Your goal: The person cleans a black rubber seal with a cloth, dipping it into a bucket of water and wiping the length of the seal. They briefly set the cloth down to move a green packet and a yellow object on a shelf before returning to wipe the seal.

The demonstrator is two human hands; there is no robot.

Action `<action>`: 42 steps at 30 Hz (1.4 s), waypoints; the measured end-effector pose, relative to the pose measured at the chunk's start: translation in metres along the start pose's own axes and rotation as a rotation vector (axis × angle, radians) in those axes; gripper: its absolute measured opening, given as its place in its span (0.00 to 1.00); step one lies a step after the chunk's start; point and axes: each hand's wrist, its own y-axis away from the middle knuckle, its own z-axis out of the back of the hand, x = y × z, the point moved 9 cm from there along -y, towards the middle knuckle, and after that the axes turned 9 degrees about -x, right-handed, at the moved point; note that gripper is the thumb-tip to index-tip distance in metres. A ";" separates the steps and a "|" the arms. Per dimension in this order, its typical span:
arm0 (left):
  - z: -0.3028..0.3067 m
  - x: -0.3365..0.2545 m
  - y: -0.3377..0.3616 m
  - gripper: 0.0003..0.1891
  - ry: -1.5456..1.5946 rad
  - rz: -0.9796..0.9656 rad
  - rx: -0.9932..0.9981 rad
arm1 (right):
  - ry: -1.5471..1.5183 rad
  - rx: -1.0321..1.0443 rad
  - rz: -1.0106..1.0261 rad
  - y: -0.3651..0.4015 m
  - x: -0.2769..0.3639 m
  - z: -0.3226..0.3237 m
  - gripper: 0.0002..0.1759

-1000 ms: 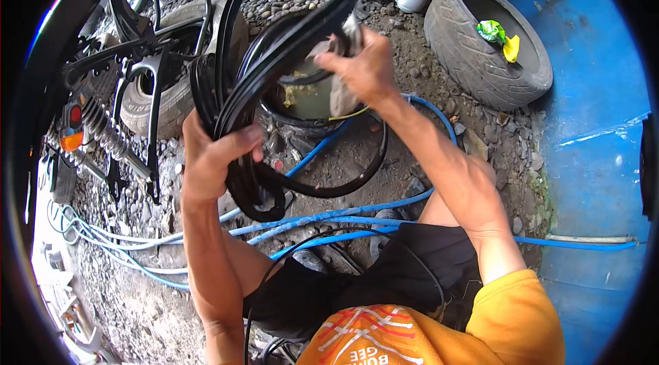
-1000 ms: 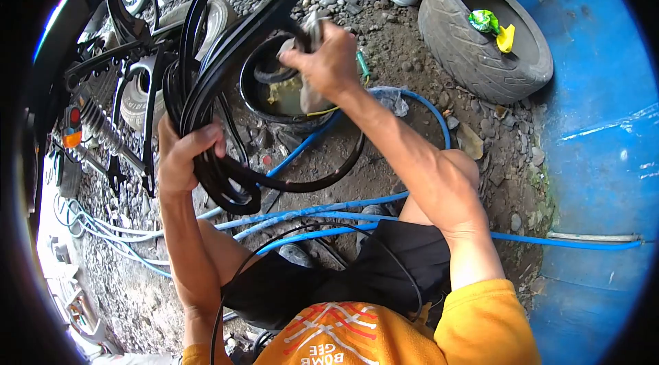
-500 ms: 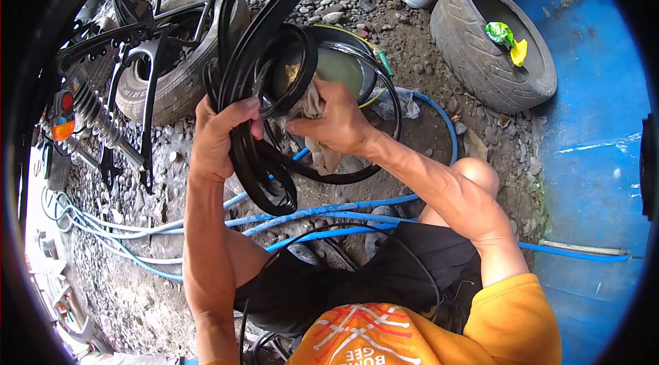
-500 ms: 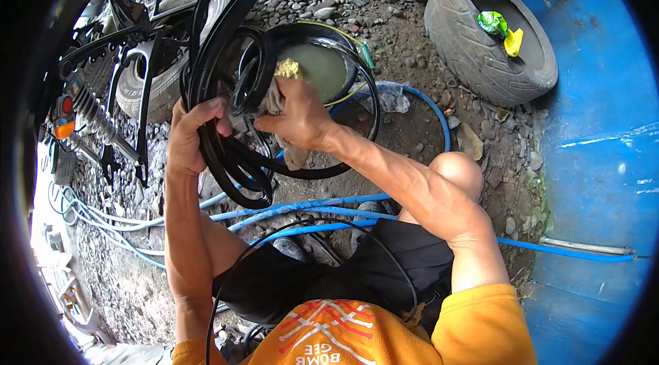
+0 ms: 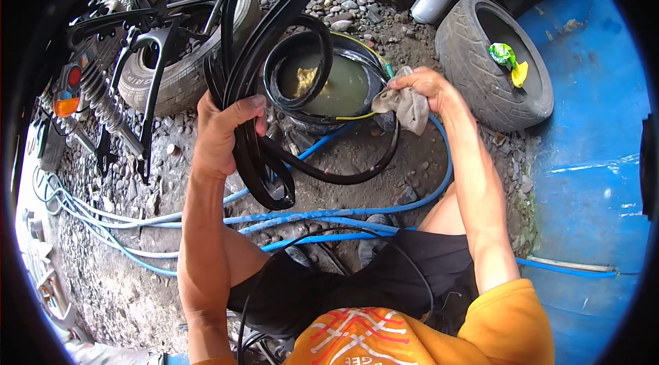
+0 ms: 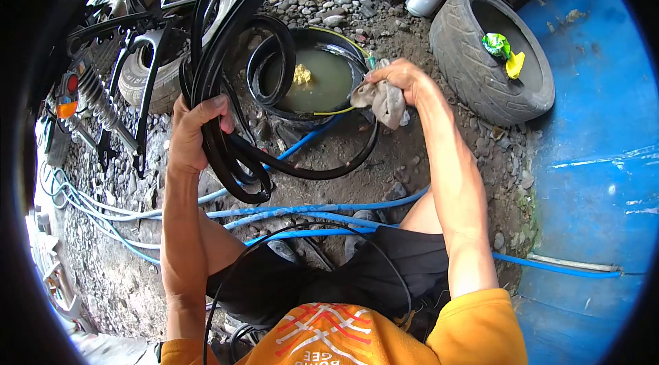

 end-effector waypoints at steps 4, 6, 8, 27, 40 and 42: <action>0.004 0.005 0.002 0.09 -0.024 -0.016 -0.046 | 0.227 -0.154 0.017 -0.019 -0.020 0.002 0.10; 0.004 0.005 0.002 0.08 -0.057 -0.010 -0.071 | 0.674 -0.415 0.233 -0.020 -0.001 0.008 0.14; 0.005 0.006 -0.001 0.08 -0.028 -0.020 -0.096 | 0.919 -0.679 0.539 0.014 0.043 -0.003 0.21; 0.024 -0.003 -0.005 0.08 -0.014 -0.049 -0.130 | 1.637 -0.227 0.516 -0.089 -0.020 -0.133 0.27; 0.032 0.008 -0.014 0.08 -0.002 -0.002 -0.109 | 1.100 -0.376 0.643 -0.083 0.026 -0.107 0.17; 0.031 0.008 -0.015 0.08 0.009 0.004 -0.110 | 0.786 -0.458 0.688 -0.068 0.048 -0.088 0.16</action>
